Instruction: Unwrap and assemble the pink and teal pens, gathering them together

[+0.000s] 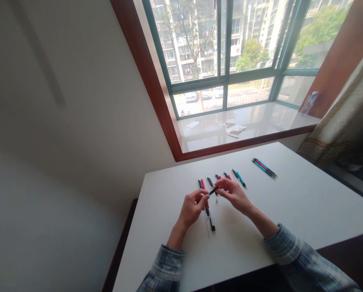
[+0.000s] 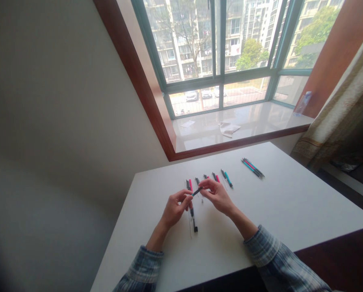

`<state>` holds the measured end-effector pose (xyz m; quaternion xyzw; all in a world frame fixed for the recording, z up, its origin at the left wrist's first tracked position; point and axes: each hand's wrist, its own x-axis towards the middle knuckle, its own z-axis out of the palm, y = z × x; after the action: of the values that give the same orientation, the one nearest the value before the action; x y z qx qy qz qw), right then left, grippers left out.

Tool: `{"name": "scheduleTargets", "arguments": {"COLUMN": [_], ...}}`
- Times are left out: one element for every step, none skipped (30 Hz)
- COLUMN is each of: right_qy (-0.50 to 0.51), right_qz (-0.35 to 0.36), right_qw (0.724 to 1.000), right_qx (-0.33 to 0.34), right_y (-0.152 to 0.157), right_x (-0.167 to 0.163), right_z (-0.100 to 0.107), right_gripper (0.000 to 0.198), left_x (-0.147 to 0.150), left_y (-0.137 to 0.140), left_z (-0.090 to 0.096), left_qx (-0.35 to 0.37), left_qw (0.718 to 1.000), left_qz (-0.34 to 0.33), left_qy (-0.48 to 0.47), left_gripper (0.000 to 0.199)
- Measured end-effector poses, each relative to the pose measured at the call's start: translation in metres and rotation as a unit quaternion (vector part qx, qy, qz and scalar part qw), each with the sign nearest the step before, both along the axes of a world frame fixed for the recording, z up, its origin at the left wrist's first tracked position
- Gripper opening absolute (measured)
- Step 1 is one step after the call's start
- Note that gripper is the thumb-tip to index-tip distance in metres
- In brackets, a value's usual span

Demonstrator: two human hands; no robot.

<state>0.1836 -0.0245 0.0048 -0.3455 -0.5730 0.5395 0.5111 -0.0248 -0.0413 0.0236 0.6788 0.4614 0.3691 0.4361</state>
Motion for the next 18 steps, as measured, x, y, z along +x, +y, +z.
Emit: {"name": "scheduleTargets", "arguments": {"right_qy": [0.01,0.014,0.01,0.001,-0.009,-0.016,-0.018,-0.011,0.002,0.017,0.033,0.047,0.057,0.064,0.068,0.071,0.074,0.08], "right_qz": [0.003,0.004,0.002,-0.003,-0.012,-0.023,-0.031,-0.035,-0.036,-0.035,-0.032,-0.031,-0.034,-0.038,-0.041,-0.044,-0.046,-0.048], "right_qw": [1.0,1.0,1.0,1.0,1.0,1.0,0.999,0.999,0.999,0.999,0.999,0.998,0.997,0.997,0.996,0.996,0.995,0.995], "right_qx": [0.0,-0.001,-0.003,-0.006,-0.009,-0.011,-0.013,-0.015,-0.018,-0.021,-0.025,-0.029,-0.033,-0.037,-0.04,-0.042,-0.043,-0.043], "right_y": [0.0,-0.001,-0.001,-0.001,-0.001,-0.001,-0.001,-0.001,-0.001,0.0,0.0,0.001,0.002,0.002,0.003,0.003,0.004,0.004], "right_x": [0.0,0.001,0.001,0.001,0.001,0.001,0.001,0.0,0.0,0.0,0.001,0.001,0.001,0.001,0.002,0.002,0.002,0.002], "right_z": [0.0,0.001,0.001,0.001,0.001,0.001,0.001,0.001,0.0,-0.001,-0.002,-0.004,-0.005,-0.007,-0.008,-0.009,-0.009,-0.008], "right_gripper": [0.032,0.035,0.038,0.039,0.038,0.036,0.035,0.035,0.036,0.037,0.038,0.039,0.04,0.041,0.042,0.042,0.042,0.041], "left_x": [0.0,0.0,0.0,0.0,0.001,0.001,0.001,0.001,0.001,0.0,0.0,0.0,0.0,0.0,0.0,0.0,0.0,0.001], "left_y": [0.0,0.0,0.0,0.0,0.0,0.0,-0.001,-0.001,-0.001,0.0,0.0,0.0,0.0,0.0,0.0,0.0,0.0,-0.001], "left_z": [0.0,0.0,0.0,0.001,0.001,0.002,0.002,0.002,0.001,0.001,0.0,0.0,-0.001,-0.001,-0.001,0.0,0.0,0.001], "left_qx": [0.0,0.0,-0.001,-0.001,-0.002,-0.002,-0.002,-0.003,-0.005,-0.007,-0.011,-0.014,-0.016,-0.017,-0.018,-0.017,-0.016,-0.014], "left_qw": [1.0,1.0,1.0,1.0,1.0,1.0,1.0,1.0,1.0,1.0,1.0,1.0,1.0,1.0,1.0,1.0,1.0,1.0], "left_qz": [0.0,0.0,0.0,0.0,0.001,0.002,0.003,0.003,0.001,-0.002,-0.004,-0.006,-0.008,-0.008,-0.007,-0.006,-0.006,-0.006], "left_qy": [-0.001,-0.001,-0.001,0.0,0.001,0.002,0.003,0.003,0.001,-0.002,-0.005,-0.009,-0.013,-0.017,-0.02,-0.023,-0.023,-0.02], "left_gripper": [0.031,0.031,0.031,0.031,0.031,0.03,0.03,0.03,0.03,0.03,0.03,0.03,0.03,0.031,0.031,0.031,0.031,0.03]}}
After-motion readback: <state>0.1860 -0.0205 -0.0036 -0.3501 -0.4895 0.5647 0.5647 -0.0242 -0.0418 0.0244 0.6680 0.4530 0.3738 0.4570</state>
